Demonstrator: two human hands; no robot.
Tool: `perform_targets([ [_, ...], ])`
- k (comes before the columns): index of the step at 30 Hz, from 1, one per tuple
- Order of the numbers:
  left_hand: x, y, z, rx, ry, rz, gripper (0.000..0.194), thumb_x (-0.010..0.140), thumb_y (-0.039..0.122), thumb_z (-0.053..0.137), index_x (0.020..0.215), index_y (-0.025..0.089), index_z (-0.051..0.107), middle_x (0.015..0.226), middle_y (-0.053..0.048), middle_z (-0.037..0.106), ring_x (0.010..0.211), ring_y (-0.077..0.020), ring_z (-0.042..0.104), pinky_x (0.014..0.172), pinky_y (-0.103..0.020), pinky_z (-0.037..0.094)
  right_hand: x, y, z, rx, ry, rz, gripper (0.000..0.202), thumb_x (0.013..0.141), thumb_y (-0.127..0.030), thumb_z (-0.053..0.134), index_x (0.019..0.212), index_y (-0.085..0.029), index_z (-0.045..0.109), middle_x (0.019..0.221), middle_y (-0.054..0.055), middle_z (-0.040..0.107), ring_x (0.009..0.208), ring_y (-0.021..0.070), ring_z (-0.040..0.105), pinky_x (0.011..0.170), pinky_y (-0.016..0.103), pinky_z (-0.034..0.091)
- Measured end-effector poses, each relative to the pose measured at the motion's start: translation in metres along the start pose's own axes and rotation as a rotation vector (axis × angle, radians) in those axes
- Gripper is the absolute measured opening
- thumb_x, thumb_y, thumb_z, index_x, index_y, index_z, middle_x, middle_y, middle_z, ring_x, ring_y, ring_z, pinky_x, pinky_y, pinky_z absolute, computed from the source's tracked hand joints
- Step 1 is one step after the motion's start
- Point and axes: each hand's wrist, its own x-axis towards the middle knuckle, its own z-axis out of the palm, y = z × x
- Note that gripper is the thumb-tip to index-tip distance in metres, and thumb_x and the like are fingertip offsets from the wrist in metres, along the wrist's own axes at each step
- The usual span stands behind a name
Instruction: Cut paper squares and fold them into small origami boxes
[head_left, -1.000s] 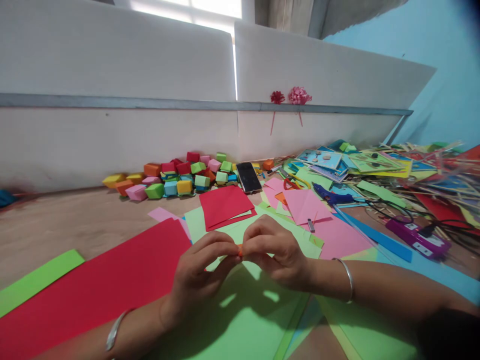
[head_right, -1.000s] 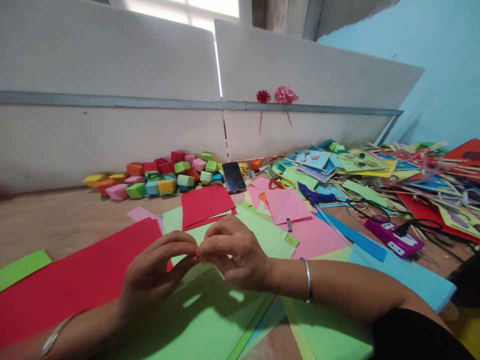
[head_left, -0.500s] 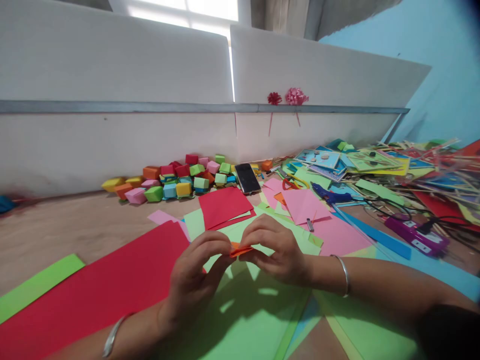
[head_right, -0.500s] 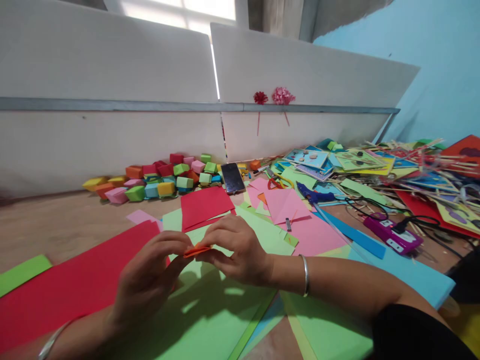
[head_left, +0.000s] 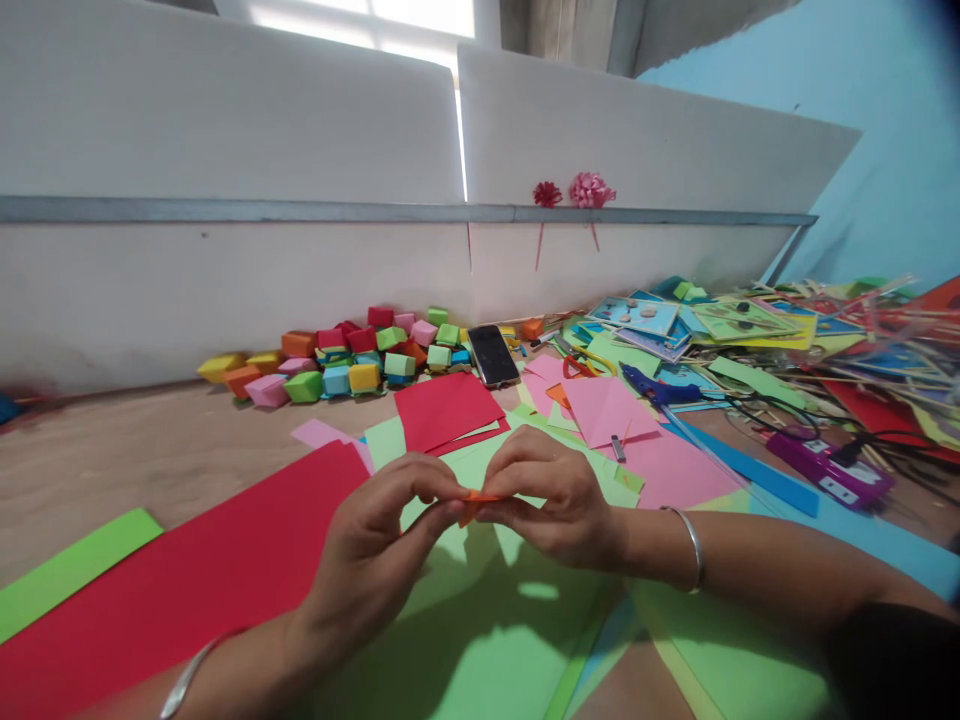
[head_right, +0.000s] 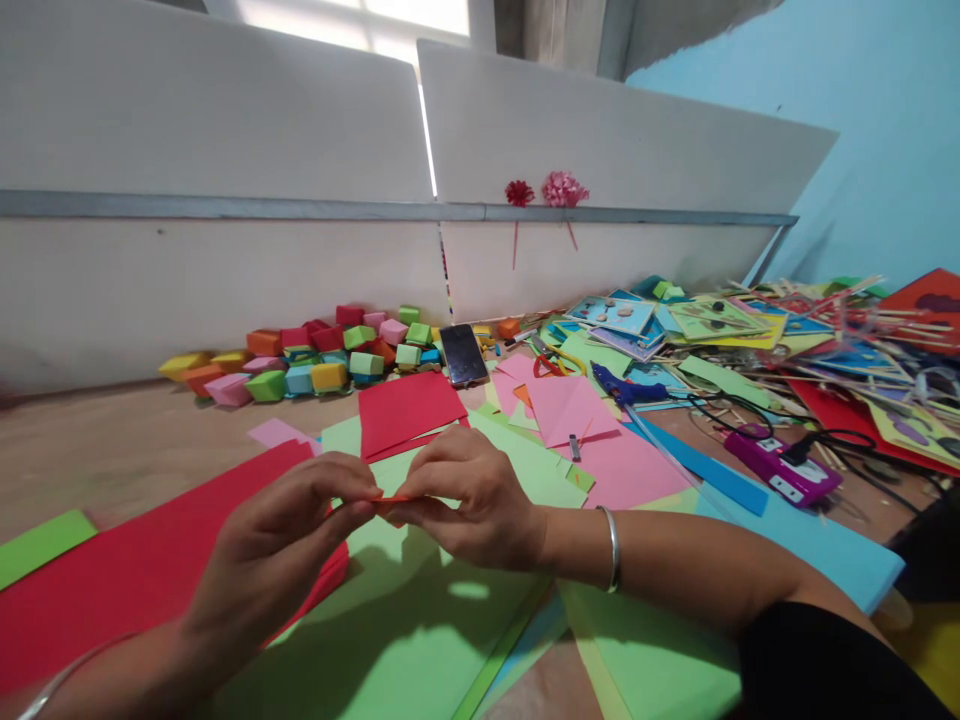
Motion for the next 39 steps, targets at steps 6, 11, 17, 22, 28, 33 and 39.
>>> perform_targets([
  [6, 0.002, 0.005, -0.001, -0.06, 0.021, -0.129, 0.011, 0.087, 0.024, 0.067, 0.076, 0.021, 0.067, 0.07, 0.0, 0.064, 0.063, -0.0132, 0.062, 0.055, -0.023, 0.051, 0.005, -0.01, -0.003, 0.005, -0.017, 0.094, 0.016, 0.09, -0.022, 0.063, 0.077, -0.016, 0.069, 0.07, 0.003, 0.066, 0.068, 0.0133, 0.059, 0.066, 0.028, 0.049],
  [11, 0.001, 0.01, -0.001, 0.115, 0.019, 0.083, 0.009, 0.088, 0.016, 0.064, 0.085, 0.023, 0.067, 0.073, 0.002, 0.066, 0.068, -0.0116, 0.063, 0.059, -0.02, 0.052, 0.007, -0.016, -0.004, -0.079, -0.044, -0.028, 0.01, 0.088, -0.012, 0.058, 0.083, -0.016, 0.066, 0.07, 0.004, 0.067, 0.067, 0.0146, 0.056, 0.066, 0.03, 0.047],
  [17, 0.0, 0.001, 0.001, 0.225, 0.024, 0.12, 0.007, 0.085, 0.024, 0.07, 0.091, 0.022, 0.067, 0.083, -0.001, 0.07, 0.077, -0.0148, 0.066, 0.067, -0.024, 0.054, 0.003, -0.007, -0.007, 0.004, 0.064, 0.048, 0.009, 0.087, -0.01, 0.061, 0.084, -0.018, 0.065, 0.072, 0.002, 0.067, 0.069, 0.0139, 0.058, 0.066, 0.028, 0.049],
  [22, 0.003, -0.006, 0.003, 0.322, 0.033, 0.164, 0.005, 0.088, 0.019, 0.064, 0.085, 0.021, 0.067, 0.074, 0.0, 0.068, 0.067, -0.0135, 0.065, 0.058, -0.022, 0.051, 0.003, -0.001, -0.005, -0.147, 0.007, 0.059, 0.004, 0.086, -0.016, 0.065, 0.09, -0.017, 0.067, 0.084, 0.006, 0.067, 0.08, 0.017, 0.059, 0.073, 0.032, 0.05],
  [28, 0.001, -0.014, 0.004, 0.535, -0.019, 0.324, 0.006, 0.086, 0.016, 0.066, 0.084, 0.021, 0.065, 0.074, -0.001, 0.069, 0.069, -0.0152, 0.064, 0.063, -0.026, 0.05, 0.001, -0.003, -0.001, -0.326, -0.035, -0.13, 0.014, 0.091, -0.021, 0.061, 0.079, -0.016, 0.067, 0.072, 0.004, 0.064, 0.07, 0.0161, 0.053, 0.067, 0.032, 0.045],
  [33, -0.004, -0.008, 0.004, 0.536, 0.157, 0.348, 0.016, 0.081, 0.034, 0.075, 0.086, 0.022, 0.066, 0.081, -0.004, 0.069, 0.078, -0.0194, 0.064, 0.074, -0.032, 0.053, 0.005, 0.003, -0.009, -0.27, 0.079, -0.032, 0.01, 0.091, -0.015, 0.061, 0.084, -0.018, 0.068, 0.076, 0.003, 0.063, 0.072, 0.0147, 0.058, 0.065, 0.028, 0.048],
  [39, -0.007, -0.007, 0.016, -0.431, -0.223, -0.478, 0.051, 0.089, 0.063, 0.05, 0.095, 0.017, 0.072, 0.088, -0.012, 0.074, 0.077, -0.0203, 0.07, 0.07, -0.032, 0.058, 0.004, 0.002, -0.016, -0.561, 0.074, -0.517, 0.007, 0.087, -0.012, 0.063, 0.086, -0.018, 0.068, 0.076, 0.004, 0.065, 0.068, 0.0145, 0.053, 0.057, 0.031, 0.039],
])
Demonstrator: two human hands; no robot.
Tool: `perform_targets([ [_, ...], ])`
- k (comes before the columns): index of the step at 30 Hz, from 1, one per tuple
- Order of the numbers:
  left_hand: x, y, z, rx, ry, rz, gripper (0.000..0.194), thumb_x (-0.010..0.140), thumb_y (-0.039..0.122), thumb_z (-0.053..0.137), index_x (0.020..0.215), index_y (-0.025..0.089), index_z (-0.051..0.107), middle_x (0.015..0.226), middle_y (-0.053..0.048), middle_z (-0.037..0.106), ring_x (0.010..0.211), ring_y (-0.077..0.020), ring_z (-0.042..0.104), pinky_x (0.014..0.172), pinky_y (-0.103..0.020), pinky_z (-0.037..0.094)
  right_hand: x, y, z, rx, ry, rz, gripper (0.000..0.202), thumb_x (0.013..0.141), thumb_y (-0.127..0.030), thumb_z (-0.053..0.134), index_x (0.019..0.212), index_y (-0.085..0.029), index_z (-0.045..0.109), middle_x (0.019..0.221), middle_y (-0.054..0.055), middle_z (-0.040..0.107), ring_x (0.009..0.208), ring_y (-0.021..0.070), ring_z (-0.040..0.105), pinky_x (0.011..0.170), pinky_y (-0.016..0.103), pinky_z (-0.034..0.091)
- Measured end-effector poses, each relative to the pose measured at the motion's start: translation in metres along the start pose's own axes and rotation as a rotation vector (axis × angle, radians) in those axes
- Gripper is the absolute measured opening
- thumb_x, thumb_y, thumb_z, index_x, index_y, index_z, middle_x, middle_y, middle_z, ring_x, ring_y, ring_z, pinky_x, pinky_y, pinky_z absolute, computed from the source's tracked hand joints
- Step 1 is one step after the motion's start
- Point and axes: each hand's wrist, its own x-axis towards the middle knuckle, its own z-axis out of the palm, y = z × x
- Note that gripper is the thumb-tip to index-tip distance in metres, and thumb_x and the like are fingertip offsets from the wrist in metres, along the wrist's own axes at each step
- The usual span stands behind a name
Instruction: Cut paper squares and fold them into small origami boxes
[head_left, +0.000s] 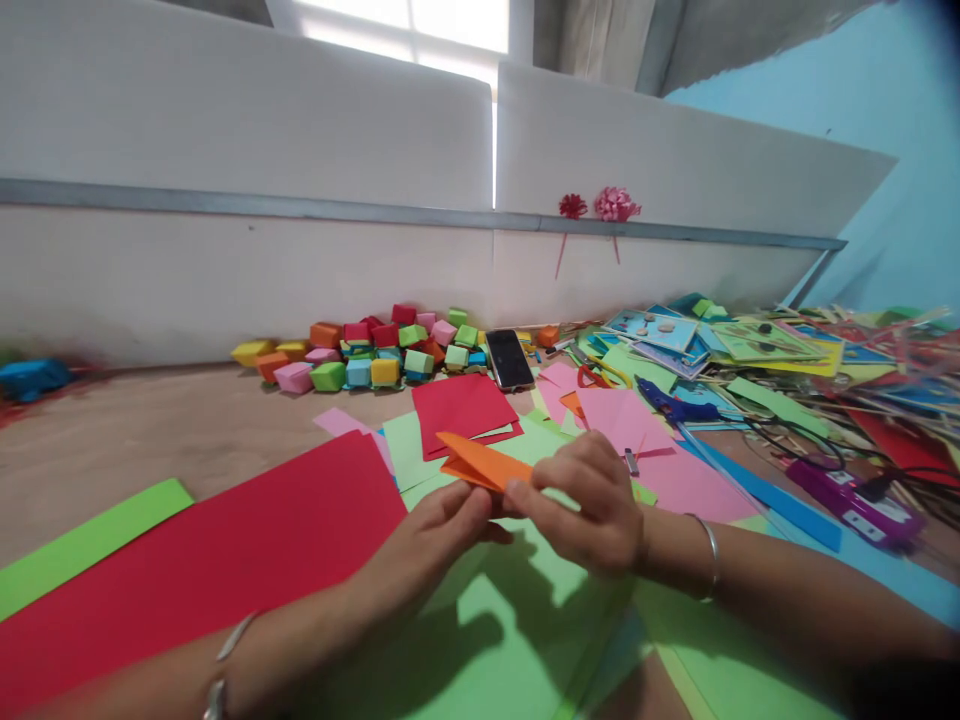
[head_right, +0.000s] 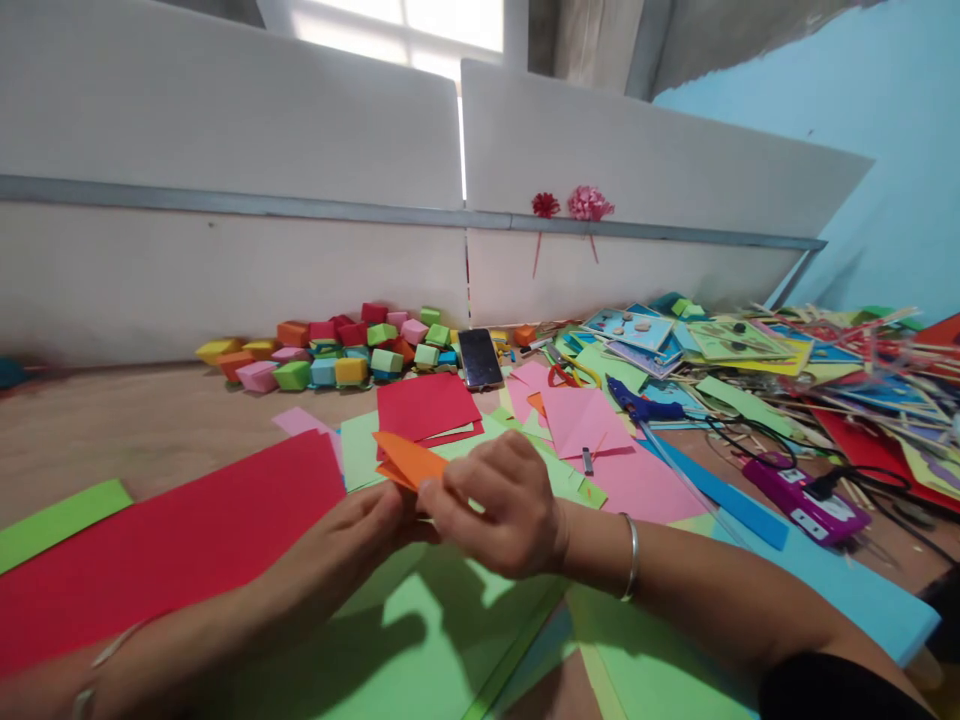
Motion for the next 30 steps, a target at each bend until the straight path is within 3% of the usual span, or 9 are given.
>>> perform_targets([
  [3, 0.003, -0.007, 0.003, -0.41, 0.042, -0.226, 0.048, 0.086, 0.057, 0.062, 0.113, 0.019, 0.068, 0.109, -0.014, 0.074, 0.101, -0.0249, 0.07, 0.088, -0.038, 0.056, -0.005, -0.007, 0.005, 0.004, -0.076, -0.185, 0.011, 0.086, -0.009, 0.061, 0.078, -0.017, 0.065, 0.074, 0.003, 0.064, 0.065, 0.0137, 0.052, 0.056, 0.033, 0.034],
  [7, 0.003, -0.011, 0.003, -0.489, 0.062, -0.212, 0.053, 0.082, 0.043, 0.072, 0.129, 0.023, 0.06, 0.118, -0.013, 0.072, 0.111, -0.0269, 0.067, 0.096, -0.042, 0.053, -0.014, -0.013, 0.017, 0.024, -0.188, -0.179, 0.018, 0.085, -0.009, 0.06, 0.07, -0.019, 0.059, 0.066, 0.0, 0.059, 0.06, 0.0133, 0.047, 0.062, 0.033, 0.042],
  [12, 0.005, -0.019, -0.006, -0.112, 0.082, -0.045, 0.047, 0.087, 0.049, 0.063, 0.124, 0.02, 0.063, 0.114, -0.014, 0.073, 0.105, -0.0274, 0.069, 0.087, -0.039, 0.058, -0.018, -0.011, 0.02, 0.075, -0.181, -0.147, 0.007, 0.088, -0.017, 0.065, 0.081, -0.017, 0.063, 0.072, 0.002, 0.062, 0.071, 0.0153, 0.057, 0.064, 0.032, 0.045],
  [13, 0.006, -0.021, -0.008, 0.013, 0.107, 0.01, 0.042, 0.088, 0.047, 0.061, 0.119, 0.019, 0.067, 0.111, -0.013, 0.074, 0.104, -0.0272, 0.069, 0.087, -0.038, 0.058, -0.016, -0.011, 0.018, 0.096, -0.154, -0.101, 0.003, 0.088, -0.019, 0.064, 0.089, -0.016, 0.064, 0.077, 0.003, 0.064, 0.075, 0.0164, 0.058, 0.062, 0.031, 0.044],
  [16, 0.008, -0.026, -0.014, 0.324, 0.124, 0.182, 0.026, 0.09, 0.036, 0.059, 0.107, 0.02, 0.07, 0.1, -0.009, 0.077, 0.095, -0.0248, 0.071, 0.085, -0.036, 0.058, -0.008, -0.011, 0.009, 0.136, -0.081, 0.125, 0.019, 0.09, -0.015, 0.059, 0.109, -0.016, 0.062, 0.092, 0.008, 0.065, 0.085, 0.019, 0.059, 0.07, 0.033, 0.048],
  [19, 0.01, -0.029, -0.017, 0.517, 0.102, 0.314, 0.025, 0.09, 0.021, 0.053, 0.111, 0.02, 0.068, 0.098, -0.007, 0.077, 0.088, -0.0216, 0.072, 0.079, -0.034, 0.059, 0.0, -0.011, 0.004, 0.166, -0.071, 0.299, 0.024, 0.089, -0.014, 0.055, 0.112, -0.016, 0.061, 0.102, 0.012, 0.061, 0.095, 0.022, 0.057, 0.08, 0.037, 0.051],
  [22, 0.009, -0.032, -0.019, 0.648, 0.093, 0.396, 0.031, 0.088, 0.016, 0.052, 0.116, 0.021, 0.065, 0.107, -0.008, 0.076, 0.089, -0.0214, 0.073, 0.077, -0.034, 0.059, 0.002, -0.009, 0.005, 0.202, -0.112, 0.308, 0.019, 0.089, -0.018, 0.055, 0.106, -0.015, 0.063, 0.106, 0.014, 0.06, 0.097, 0.0241, 0.057, 0.08, 0.039, 0.051],
  [26, 0.006, -0.039, -0.02, 0.737, 0.101, 0.38, 0.04, 0.087, 0.017, 0.055, 0.126, 0.023, 0.058, 0.116, -0.009, 0.074, 0.092, -0.0219, 0.073, 0.078, -0.034, 0.059, -0.002, -0.003, 0.01, 0.226, -0.149, 0.239, 0.012, 0.09, -0.018, 0.059, 0.101, -0.016, 0.06, 0.099, 0.011, 0.068, 0.091, 0.0226, 0.062, 0.077, 0.038, 0.049],
  [30, 0.005, -0.04, -0.02, 0.724, 0.078, 0.464, 0.052, 0.088, 0.012, 0.049, 0.138, 0.026, 0.047, 0.121, -0.009, 0.072, 0.098, -0.0211, 0.072, 0.078, -0.03, 0.059, -0.003, -0.001, 0.011, 0.276, -0.135, 0.321, 0.002, 0.092, -0.018, 0.059, 0.093, -0.017, 0.058, 0.087, 0.007, 0.07, 0.083, 0.0192, 0.064, 0.075, 0.034, 0.05],
])
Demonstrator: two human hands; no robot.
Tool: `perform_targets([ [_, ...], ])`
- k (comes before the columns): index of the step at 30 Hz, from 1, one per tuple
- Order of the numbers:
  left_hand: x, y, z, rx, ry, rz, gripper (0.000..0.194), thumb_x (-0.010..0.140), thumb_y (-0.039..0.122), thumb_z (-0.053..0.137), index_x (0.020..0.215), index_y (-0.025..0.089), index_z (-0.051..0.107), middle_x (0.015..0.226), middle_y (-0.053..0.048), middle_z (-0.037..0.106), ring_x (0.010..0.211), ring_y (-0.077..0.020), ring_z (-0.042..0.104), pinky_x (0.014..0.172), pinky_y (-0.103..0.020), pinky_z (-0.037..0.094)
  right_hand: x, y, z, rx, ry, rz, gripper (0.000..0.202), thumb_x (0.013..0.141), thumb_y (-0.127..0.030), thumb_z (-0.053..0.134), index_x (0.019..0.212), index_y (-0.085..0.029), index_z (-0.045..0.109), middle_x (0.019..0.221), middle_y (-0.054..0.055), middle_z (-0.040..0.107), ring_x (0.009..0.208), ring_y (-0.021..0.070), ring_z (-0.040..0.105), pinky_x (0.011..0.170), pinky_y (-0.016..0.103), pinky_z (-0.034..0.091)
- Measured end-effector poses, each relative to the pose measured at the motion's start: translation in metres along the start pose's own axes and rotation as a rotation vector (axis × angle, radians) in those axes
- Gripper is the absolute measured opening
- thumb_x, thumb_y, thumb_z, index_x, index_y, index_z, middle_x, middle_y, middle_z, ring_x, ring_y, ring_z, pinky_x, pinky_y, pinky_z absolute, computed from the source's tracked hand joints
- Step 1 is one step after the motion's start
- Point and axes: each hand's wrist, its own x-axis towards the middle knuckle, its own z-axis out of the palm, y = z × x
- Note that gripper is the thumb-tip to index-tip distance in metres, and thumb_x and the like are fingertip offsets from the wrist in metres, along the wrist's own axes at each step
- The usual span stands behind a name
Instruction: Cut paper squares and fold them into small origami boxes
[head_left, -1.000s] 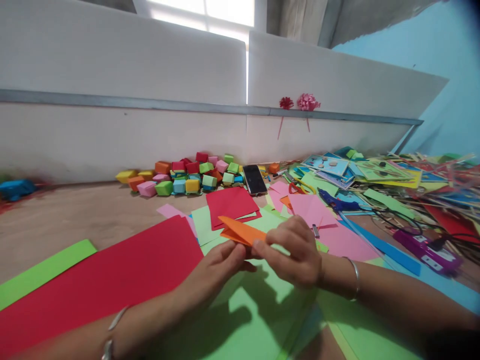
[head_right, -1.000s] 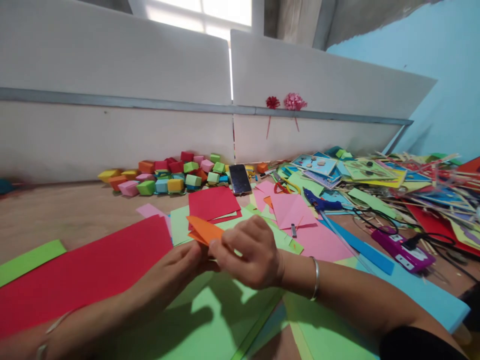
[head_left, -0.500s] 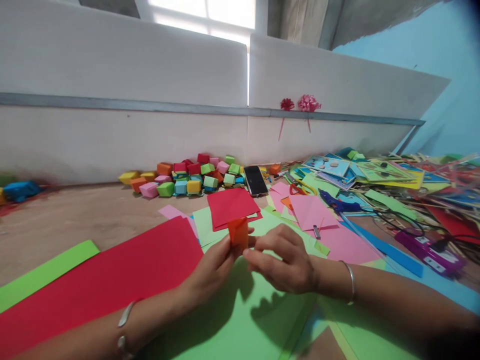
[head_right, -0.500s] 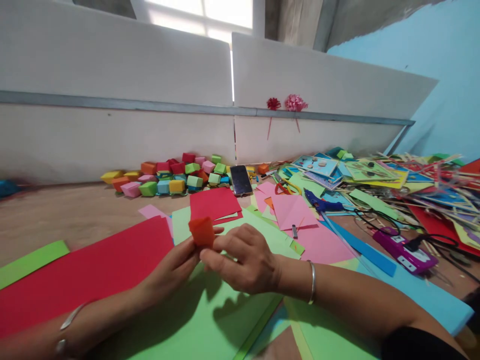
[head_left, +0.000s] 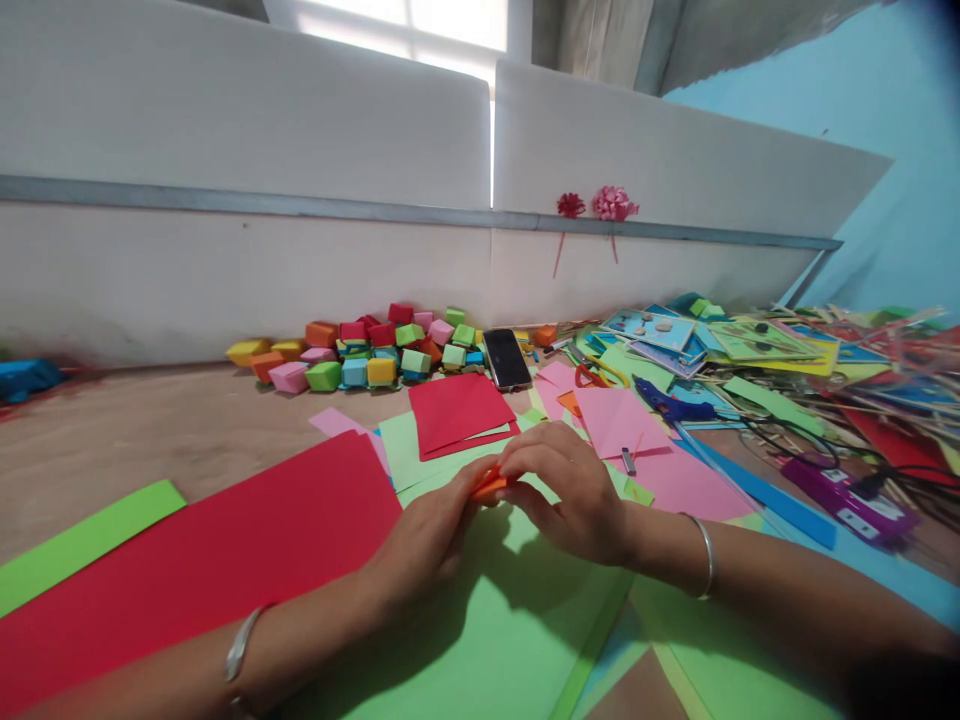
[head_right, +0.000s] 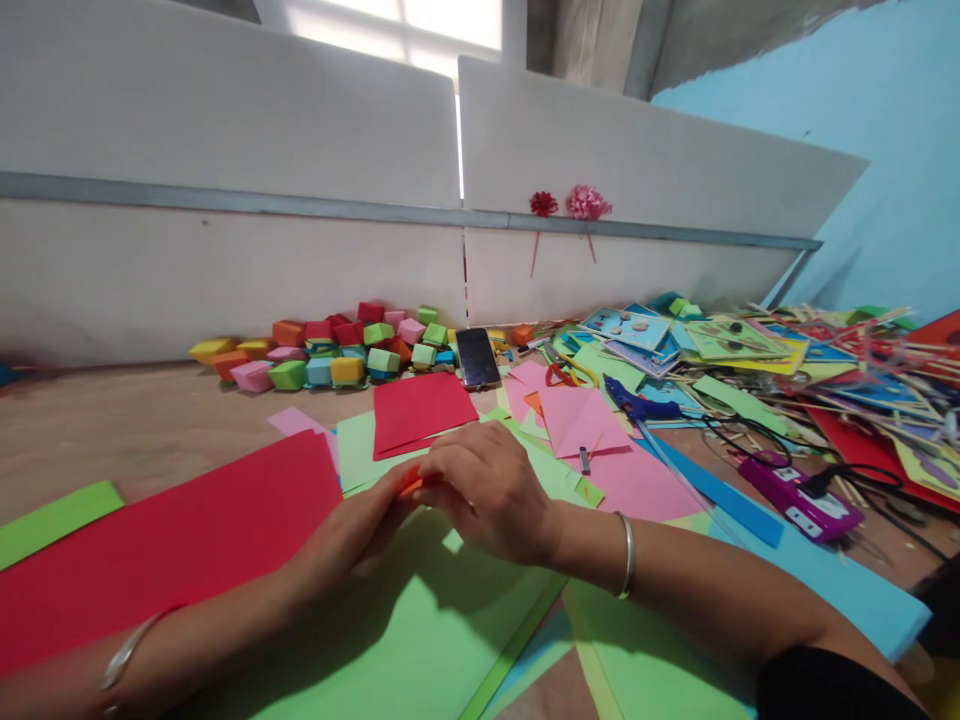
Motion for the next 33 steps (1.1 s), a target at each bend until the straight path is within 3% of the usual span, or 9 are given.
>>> perform_targets([
  [6, 0.005, 0.015, -0.01, -0.006, -0.064, -0.118, 0.03, 0.094, 0.021, 0.045, 0.12, 0.02, 0.06, 0.099, -0.006, 0.077, 0.081, -0.0176, 0.073, 0.069, -0.024, 0.057, 0.001, 0.0, -0.002, 0.064, 0.008, 0.172, 0.007, 0.091, -0.02, 0.061, 0.086, -0.02, 0.057, 0.079, 0.004, 0.066, 0.076, 0.0164, 0.062, 0.07, 0.031, 0.05],
  [9, 0.005, 0.018, -0.012, -0.087, -0.078, -0.157, 0.031, 0.095, 0.023, 0.042, 0.12, 0.02, 0.06, 0.094, -0.006, 0.077, 0.076, -0.0168, 0.072, 0.067, -0.024, 0.057, 0.001, 0.0, -0.003, 0.117, -0.003, 0.26, 0.01, 0.089, -0.021, 0.064, 0.082, -0.02, 0.057, 0.077, 0.002, 0.065, 0.072, 0.0148, 0.061, 0.068, 0.029, 0.05],
  [14, 0.006, 0.017, -0.008, -0.256, -0.155, -0.243, 0.033, 0.094, 0.026, 0.041, 0.119, 0.019, 0.06, 0.09, -0.008, 0.076, 0.075, -0.019, 0.072, 0.063, -0.026, 0.055, 0.004, 0.0, -0.006, 0.28, -0.098, 0.407, 0.018, 0.084, -0.017, 0.063, 0.101, -0.018, 0.06, 0.076, 0.0, 0.063, 0.067, 0.0114, 0.059, 0.063, 0.024, 0.05],
  [16, 0.008, 0.021, -0.008, -0.292, -0.206, -0.31, 0.033, 0.094, 0.03, 0.041, 0.116, 0.017, 0.062, 0.086, -0.009, 0.075, 0.073, -0.0197, 0.071, 0.061, -0.027, 0.053, 0.006, 0.0, -0.007, 0.343, -0.188, 0.438, 0.008, 0.084, -0.015, 0.06, 0.091, -0.017, 0.064, 0.072, 0.0, 0.063, 0.064, 0.0105, 0.057, 0.062, 0.023, 0.048],
  [18, 0.012, 0.025, -0.01, -0.265, -0.222, -0.384, 0.033, 0.094, 0.034, 0.042, 0.104, 0.016, 0.067, 0.08, -0.007, 0.073, 0.069, -0.019, 0.068, 0.058, -0.027, 0.05, 0.007, 0.003, -0.007, 0.351, -0.21, 0.477, 0.01, 0.084, -0.015, 0.058, 0.075, -0.017, 0.064, 0.069, 0.0, 0.062, 0.063, 0.0101, 0.055, 0.06, 0.022, 0.045],
  [22, 0.02, 0.027, -0.018, -0.119, -0.088, -0.451, 0.033, 0.087, 0.037, 0.051, 0.069, 0.016, 0.068, 0.068, -0.004, 0.064, 0.064, -0.0169, 0.06, 0.058, -0.027, 0.045, 0.005, 0.016, -0.004, 0.329, -0.11, 0.629, 0.014, 0.081, -0.019, 0.059, 0.067, -0.016, 0.062, 0.065, -0.001, 0.059, 0.06, 0.0098, 0.049, 0.057, 0.023, 0.04],
  [27, 0.023, 0.013, -0.02, -0.064, 0.02, -0.465, 0.027, 0.083, 0.033, 0.053, 0.084, 0.017, 0.075, 0.072, -0.004, 0.066, 0.068, -0.0177, 0.061, 0.061, -0.028, 0.047, 0.0, 0.042, -0.001, 0.422, -0.178, 0.777, 0.014, 0.077, -0.024, 0.061, 0.066, -0.016, 0.062, 0.064, -0.001, 0.057, 0.06, 0.0106, 0.049, 0.057, 0.023, 0.039],
  [33, 0.018, -0.003, -0.017, 0.061, 0.071, -0.334, 0.025, 0.084, 0.023, 0.052, 0.087, 0.016, 0.076, 0.069, -0.003, 0.061, 0.063, -0.0151, 0.057, 0.057, -0.026, 0.045, -0.002, 0.056, 0.0, 0.351, -0.341, 0.673, 0.01, 0.079, -0.013, 0.06, 0.07, -0.015, 0.064, 0.068, 0.0, 0.061, 0.062, 0.0104, 0.051, 0.059, 0.023, 0.04],
])
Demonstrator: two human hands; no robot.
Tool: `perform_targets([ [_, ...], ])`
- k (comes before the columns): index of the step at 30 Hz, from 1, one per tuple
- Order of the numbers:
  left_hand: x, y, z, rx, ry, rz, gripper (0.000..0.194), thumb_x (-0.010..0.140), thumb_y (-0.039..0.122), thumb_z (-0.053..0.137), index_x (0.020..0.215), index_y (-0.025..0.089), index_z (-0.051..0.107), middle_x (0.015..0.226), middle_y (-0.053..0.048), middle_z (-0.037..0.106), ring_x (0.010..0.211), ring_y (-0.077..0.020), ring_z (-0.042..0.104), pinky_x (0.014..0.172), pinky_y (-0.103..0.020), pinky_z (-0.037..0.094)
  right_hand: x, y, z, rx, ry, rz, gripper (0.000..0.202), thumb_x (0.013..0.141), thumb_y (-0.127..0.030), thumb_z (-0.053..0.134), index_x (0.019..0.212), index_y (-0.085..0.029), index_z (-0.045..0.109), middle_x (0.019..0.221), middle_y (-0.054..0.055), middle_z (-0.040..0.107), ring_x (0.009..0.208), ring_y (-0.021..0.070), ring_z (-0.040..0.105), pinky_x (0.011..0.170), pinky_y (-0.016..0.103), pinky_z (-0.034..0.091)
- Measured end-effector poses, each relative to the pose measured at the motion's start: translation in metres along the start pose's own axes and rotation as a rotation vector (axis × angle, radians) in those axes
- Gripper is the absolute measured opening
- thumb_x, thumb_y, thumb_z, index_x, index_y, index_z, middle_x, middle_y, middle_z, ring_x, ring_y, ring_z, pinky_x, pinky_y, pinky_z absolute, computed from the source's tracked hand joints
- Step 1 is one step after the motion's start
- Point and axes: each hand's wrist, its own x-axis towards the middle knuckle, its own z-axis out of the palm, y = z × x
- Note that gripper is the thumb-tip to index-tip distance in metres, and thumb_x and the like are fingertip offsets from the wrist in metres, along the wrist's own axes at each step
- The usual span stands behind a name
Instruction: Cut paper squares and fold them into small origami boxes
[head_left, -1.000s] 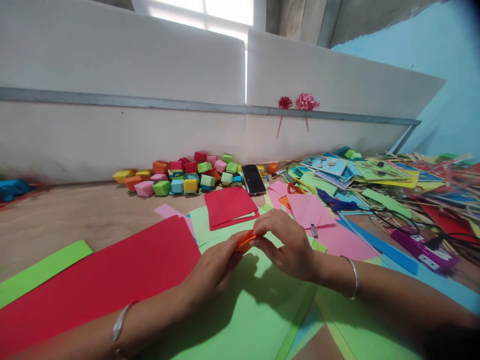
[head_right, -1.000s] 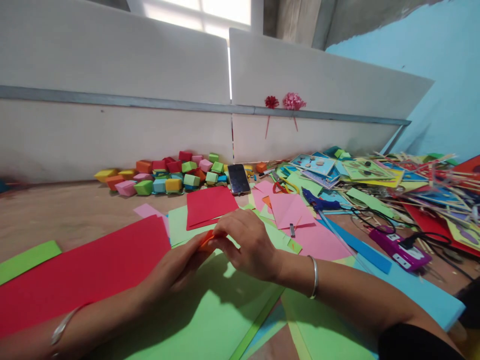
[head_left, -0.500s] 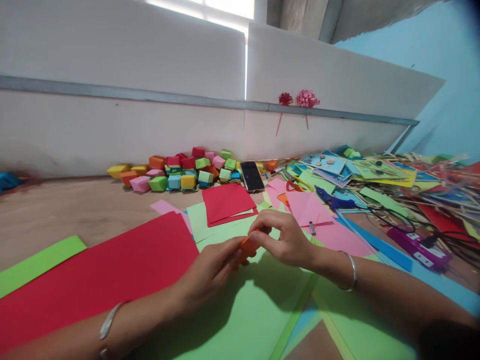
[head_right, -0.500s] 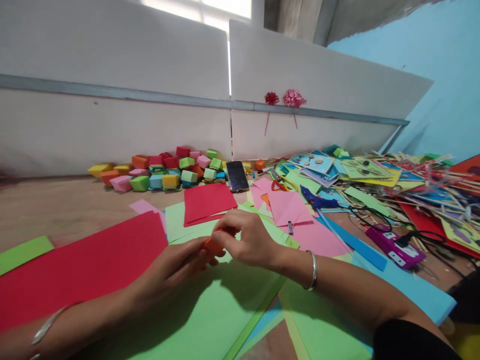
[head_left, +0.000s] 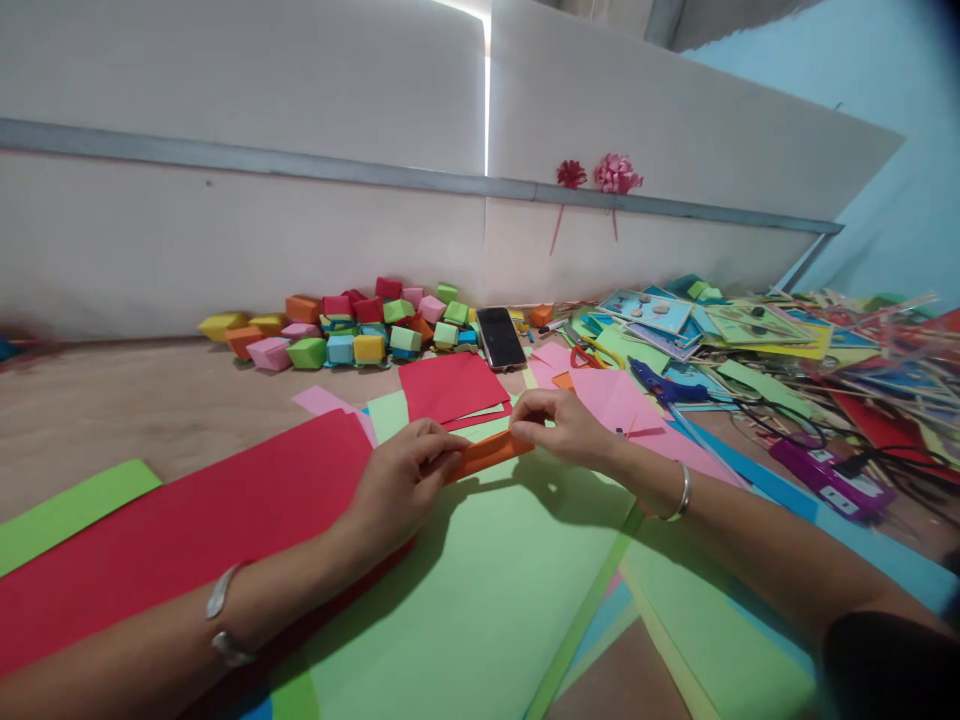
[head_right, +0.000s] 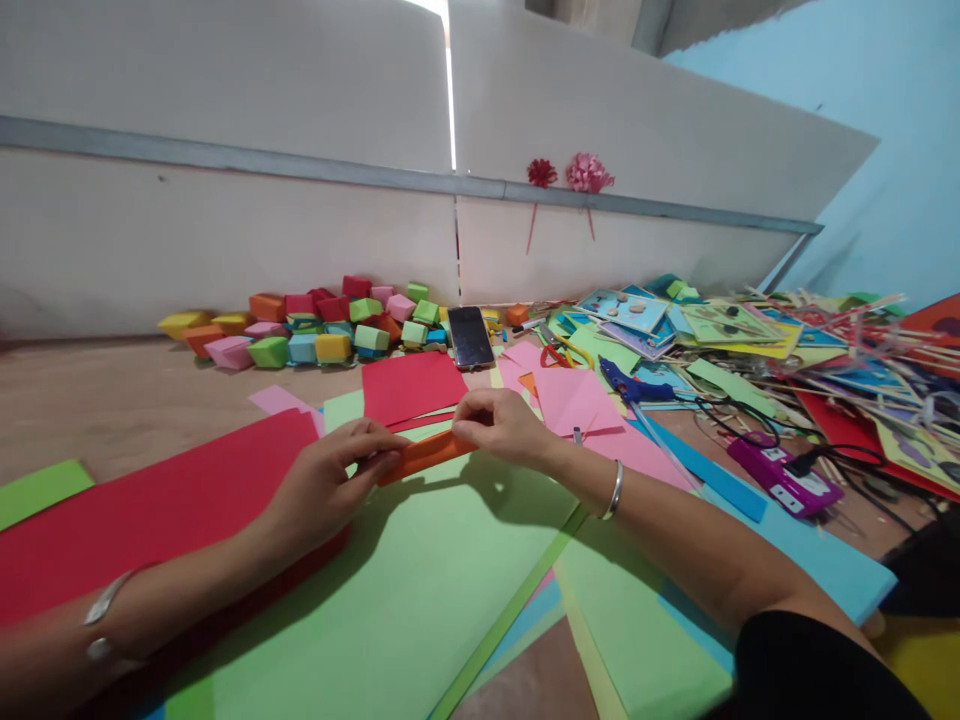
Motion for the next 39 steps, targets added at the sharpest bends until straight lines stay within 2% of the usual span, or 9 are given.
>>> perform_targets([
  [4, -0.002, -0.002, 0.0, 0.03, -0.013, 0.073, 0.027, 0.08, 0.012, 0.049, 0.087, 0.016, 0.075, 0.071, -0.003, 0.062, 0.061, -0.0136, 0.057, 0.054, -0.023, 0.045, -0.003, 0.0, 0.003, -0.171, -0.061, -0.269, 0.009, 0.084, -0.013, 0.062, 0.08, -0.015, 0.069, 0.074, 0.003, 0.064, 0.07, 0.013, 0.054, 0.066, 0.025, 0.042],
  [7, -0.004, 0.001, -0.001, 0.072, -0.009, 0.145, 0.031, 0.077, 0.006, 0.047, 0.087, 0.016, 0.075, 0.073, -0.004, 0.063, 0.064, -0.0135, 0.06, 0.055, -0.022, 0.046, -0.006, -0.002, 0.007, -0.255, -0.089, -0.373, 0.01, 0.088, -0.015, 0.061, 0.082, -0.017, 0.069, 0.077, 0.004, 0.064, 0.074, 0.0148, 0.056, 0.068, 0.027, 0.043],
  [15, -0.001, 0.01, -0.006, 0.17, 0.026, 0.298, 0.026, 0.085, 0.009, 0.049, 0.086, 0.015, 0.075, 0.072, -0.003, 0.064, 0.062, -0.0124, 0.06, 0.053, -0.02, 0.045, -0.009, -0.004, 0.01, -0.358, 0.014, -0.453, 0.02, 0.09, -0.011, 0.053, 0.072, -0.016, 0.06, 0.07, 0.002, 0.057, 0.071, 0.0153, 0.051, 0.066, 0.027, 0.04],
  [22, -0.009, 0.016, -0.001, 0.385, 0.081, 0.437, 0.028, 0.093, 0.015, 0.048, 0.084, 0.016, 0.074, 0.071, -0.004, 0.062, 0.063, -0.0129, 0.058, 0.054, -0.022, 0.042, -0.017, -0.008, 0.03, -0.781, 0.105, -0.619, 0.033, 0.098, -0.026, 0.049, 0.07, -0.017, 0.063, 0.071, 0.003, 0.058, 0.071, 0.0164, 0.045, 0.065, 0.031, 0.028],
  [25, -0.01, 0.015, -0.002, 0.41, 0.074, 0.488, 0.028, 0.094, 0.015, 0.048, 0.085, 0.016, 0.075, 0.07, -0.004, 0.061, 0.061, -0.0123, 0.056, 0.053, -0.021, 0.04, -0.017, -0.006, 0.03, -0.767, 0.077, -0.642, 0.035, 0.099, -0.021, 0.047, 0.068, -0.018, 0.063, 0.068, 0.002, 0.057, 0.069, 0.0155, 0.044, 0.065, 0.031, 0.028],
  [28, -0.007, 0.011, -0.005, 0.4, 0.047, 0.449, 0.029, 0.094, 0.018, 0.048, 0.085, 0.018, 0.076, 0.069, -0.003, 0.061, 0.06, -0.0125, 0.056, 0.052, -0.022, 0.039, -0.012, 0.003, 0.021, -0.675, 0.015, -0.644, 0.03, 0.098, -0.018, 0.047, 0.077, -0.017, 0.07, 0.071, 0.003, 0.06, 0.071, 0.0155, 0.049, 0.067, 0.03, 0.033],
  [33, 0.003, 0.002, -0.01, 0.255, -0.016, 0.216, 0.028, 0.088, 0.023, 0.05, 0.079, 0.018, 0.076, 0.068, -0.004, 0.061, 0.058, -0.0131, 0.055, 0.053, -0.023, 0.041, -0.003, 0.016, 0.008, -0.535, -0.036, -0.494, 0.028, 0.092, -0.015, 0.052, 0.075, -0.017, 0.073, 0.07, 0.005, 0.062, 0.071, 0.0166, 0.053, 0.066, 0.029, 0.04],
  [36, 0.011, 0.003, -0.012, 0.115, -0.108, 0.009, 0.025, 0.082, 0.03, 0.054, 0.075, 0.016, 0.075, 0.066, -0.004, 0.062, 0.058, -0.0145, 0.056, 0.054, -0.026, 0.043, 0.0, 0.015, 0.001, -0.3, -0.078, -0.233, 0.015, 0.082, -0.016, 0.065, 0.072, -0.016, 0.075, 0.067, 0.003, 0.063, 0.067, 0.0144, 0.055, 0.063, 0.026, 0.042],
  [39, 0.017, 0.009, -0.013, -0.031, -0.198, -0.256, 0.027, 0.075, 0.038, 0.059, 0.068, 0.016, 0.072, 0.066, -0.005, 0.066, 0.061, -0.017, 0.058, 0.055, -0.028, 0.044, 0.001, 0.009, -0.006, 0.016, -0.158, 0.132, 0.006, 0.071, -0.018, 0.072, 0.071, -0.015, 0.076, 0.065, 0.001, 0.066, 0.062, 0.0121, 0.056, 0.058, 0.024, 0.043],
])
